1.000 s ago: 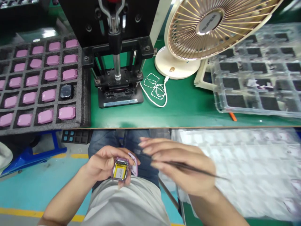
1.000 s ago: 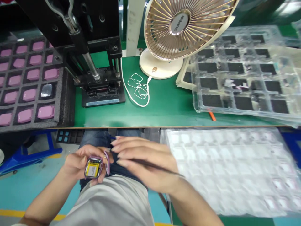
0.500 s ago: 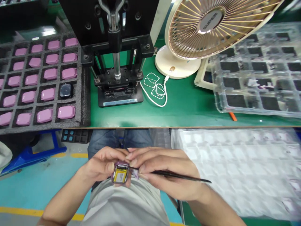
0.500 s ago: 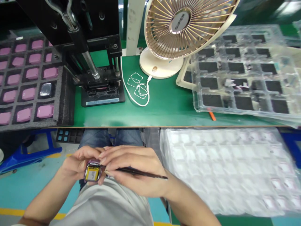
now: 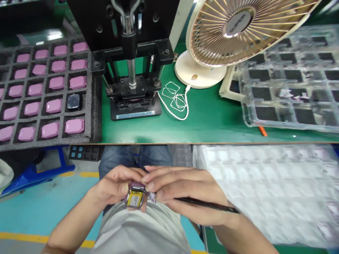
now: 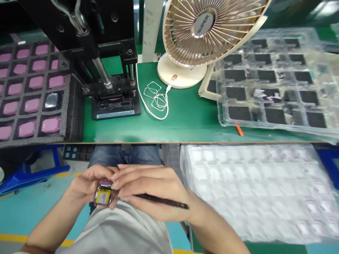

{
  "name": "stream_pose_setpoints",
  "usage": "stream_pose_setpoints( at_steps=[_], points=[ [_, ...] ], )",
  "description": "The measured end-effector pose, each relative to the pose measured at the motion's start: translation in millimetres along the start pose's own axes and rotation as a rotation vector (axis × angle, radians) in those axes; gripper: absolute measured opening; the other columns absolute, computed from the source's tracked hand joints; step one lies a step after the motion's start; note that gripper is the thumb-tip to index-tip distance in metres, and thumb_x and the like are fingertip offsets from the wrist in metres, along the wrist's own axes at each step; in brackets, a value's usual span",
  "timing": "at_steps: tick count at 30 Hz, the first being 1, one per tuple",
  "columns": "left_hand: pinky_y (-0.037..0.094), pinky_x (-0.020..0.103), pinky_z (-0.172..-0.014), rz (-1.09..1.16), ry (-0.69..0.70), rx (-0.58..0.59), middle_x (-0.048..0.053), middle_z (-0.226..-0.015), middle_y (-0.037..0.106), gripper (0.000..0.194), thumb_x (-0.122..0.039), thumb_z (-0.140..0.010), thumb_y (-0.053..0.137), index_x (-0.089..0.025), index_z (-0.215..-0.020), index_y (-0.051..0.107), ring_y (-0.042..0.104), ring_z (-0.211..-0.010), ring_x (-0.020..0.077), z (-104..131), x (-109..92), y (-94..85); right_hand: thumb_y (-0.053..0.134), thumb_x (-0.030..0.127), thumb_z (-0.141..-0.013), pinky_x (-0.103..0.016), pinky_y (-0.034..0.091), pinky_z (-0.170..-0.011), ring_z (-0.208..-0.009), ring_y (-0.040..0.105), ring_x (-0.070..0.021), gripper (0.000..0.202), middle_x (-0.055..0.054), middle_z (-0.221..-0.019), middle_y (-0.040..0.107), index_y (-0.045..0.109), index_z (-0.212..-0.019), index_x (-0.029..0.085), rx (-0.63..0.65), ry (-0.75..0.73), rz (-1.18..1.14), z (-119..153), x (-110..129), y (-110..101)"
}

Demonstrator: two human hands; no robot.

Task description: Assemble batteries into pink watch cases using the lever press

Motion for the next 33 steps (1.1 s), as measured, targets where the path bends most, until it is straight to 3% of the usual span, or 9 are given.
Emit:
stream_pose_setpoints(
  at_steps=[6,12,23,33],
  points=[
    [0.052,0.021,-0.048,0.017,-0.001,0.000,0.013,-0.112,0.072,0.036,-0.038,-0.085,0.085,-0.019,-0.115,0.085,0.080,-0.076,0.0285,0.3,-1.2,1.1,0.076,0.008,-0.096,-0.054,0.058,-0.115,-0.119,0.076,-0.0295,0.035,-0.012,-0.116,0.082,0.076,-0.129,0.019,0.022,-0.085,0.068,2.2,-2.4,2.2],
    [0.053,0.022,-0.048,0.051,0.018,0.028,0.014,-0.111,0.071,0.036,-0.037,-0.088,0.082,-0.016,-0.118,0.084,0.080,-0.076,0.0287,0.0,0.7,0.4,0.083,0.008,-0.091,-0.058,0.058,-0.115,-0.121,0.075,-0.0311,0.052,-0.011,-0.121,0.081,0.071,-0.140,0.023,-0.014,-0.133,0.116,8.6,-8.2,6.7],
    [0.056,0.025,-0.049,0.048,0.014,0.010,0.018,-0.110,0.074,0.038,-0.038,-0.086,0.083,-0.015,-0.116,0.084,0.080,-0.073,0.0295,0.7,4.2,-3.6,0.077,0.007,-0.096,-0.055,0.061,-0.111,-0.118,0.077,-0.0304,0.019,-0.016,-0.110,0.082,0.077,-0.114,0.010,-0.050,-0.167,0.110,5.4,-7.9,6.7],
    [0.057,0.022,-0.053,0.044,0.037,0.068,0.017,-0.116,0.072,0.035,-0.034,-0.091,0.079,-0.013,-0.119,0.083,0.081,-0.079,0.0272,-1.0,2.1,0.8,0.076,0.003,-0.095,-0.051,0.061,-0.111,-0.115,0.078,-0.0299,0.013,-0.018,-0.109,0.082,0.076,-0.107,0.007,-0.012,-0.151,0.074,4.8,-6.5,3.1]
  ],
)
Point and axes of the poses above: each hand's wrist, its own z-axis away from the middle knuckle, its own y-axis out of the palm, x = y × z, the point moved 1 cm from there along -z, towards the middle knuckle
